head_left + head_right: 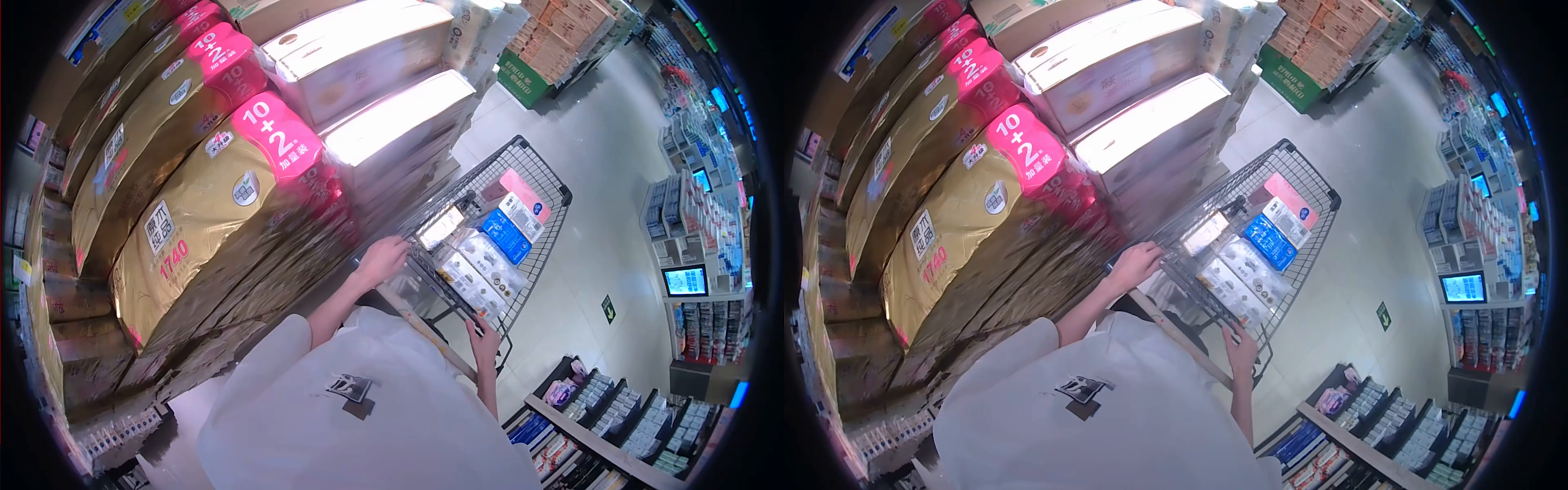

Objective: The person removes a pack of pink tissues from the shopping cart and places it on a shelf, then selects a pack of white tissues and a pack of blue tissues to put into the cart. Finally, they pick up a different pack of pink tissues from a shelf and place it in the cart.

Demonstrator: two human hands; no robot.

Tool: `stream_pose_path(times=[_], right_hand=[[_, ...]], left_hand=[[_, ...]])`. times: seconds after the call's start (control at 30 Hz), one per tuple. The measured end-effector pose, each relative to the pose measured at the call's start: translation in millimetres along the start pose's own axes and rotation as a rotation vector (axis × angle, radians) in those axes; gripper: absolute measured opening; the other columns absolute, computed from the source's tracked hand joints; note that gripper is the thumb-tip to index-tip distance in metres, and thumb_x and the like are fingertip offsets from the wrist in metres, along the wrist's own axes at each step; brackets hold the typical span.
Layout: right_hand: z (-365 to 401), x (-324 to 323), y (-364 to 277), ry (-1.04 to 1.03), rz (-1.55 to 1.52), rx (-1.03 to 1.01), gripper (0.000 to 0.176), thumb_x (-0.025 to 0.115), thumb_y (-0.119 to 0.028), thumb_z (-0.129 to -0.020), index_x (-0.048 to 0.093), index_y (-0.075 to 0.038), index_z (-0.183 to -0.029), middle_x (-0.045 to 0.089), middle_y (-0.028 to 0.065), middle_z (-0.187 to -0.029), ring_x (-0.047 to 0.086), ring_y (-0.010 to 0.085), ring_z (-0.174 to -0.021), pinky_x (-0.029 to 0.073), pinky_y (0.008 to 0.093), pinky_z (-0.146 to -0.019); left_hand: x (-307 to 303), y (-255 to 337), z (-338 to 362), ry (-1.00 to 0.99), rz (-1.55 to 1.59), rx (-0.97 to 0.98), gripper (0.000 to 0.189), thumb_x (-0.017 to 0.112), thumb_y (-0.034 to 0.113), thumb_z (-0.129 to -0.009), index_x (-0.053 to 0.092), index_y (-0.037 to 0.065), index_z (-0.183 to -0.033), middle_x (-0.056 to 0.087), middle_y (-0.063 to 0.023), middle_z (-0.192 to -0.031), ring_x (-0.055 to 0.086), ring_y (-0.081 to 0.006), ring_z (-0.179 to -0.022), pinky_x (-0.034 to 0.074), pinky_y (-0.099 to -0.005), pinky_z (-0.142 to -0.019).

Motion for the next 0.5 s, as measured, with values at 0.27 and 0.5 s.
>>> stream_pose_path(times=[0.27,0.5], right_hand=[[-16,-20,-10,-0.211,0.037,0.016,0.047,0.069,-0.042,-0.094,0.072,-0.006,-0.122,0.074,0.0213,-0.106,0.073,0.0323,-0.101,0.055,0.0395,-0.09],[-101,-68,-126,-0.283,0.248,-0.355,0.05,0.066,-0.039,-0.096,0.063,-0.007,-0.134,0.066,0.022,-0.126,0.063,0.0384,-0.117,0.05,0.0439,-0.1]], left_hand=[[-11,-4,-8,0.119,0.212,-0.073,0.02,0.061,0.011,-0.094,0.07,0.003,-0.109,0.067,-0.0145,-0.106,0.068,-0.0316,-0.096,0.056,-0.0396,-0.082],[-18,-45,-31,0.233,1.292,-0.629,0.041,0.045,0.022,-0.109,0.048,0.003,-0.144,0.055,-0.0185,-0.143,0.064,-0.0282,-0.121,0.054,-0.0358,-0.095]])
Point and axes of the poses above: each hand's wrist, its own z-axis away from the middle knuckle, its own x-axis out of the palm, y = z × x, the point moved 1 cm from there along -z, towards the middle knuckle
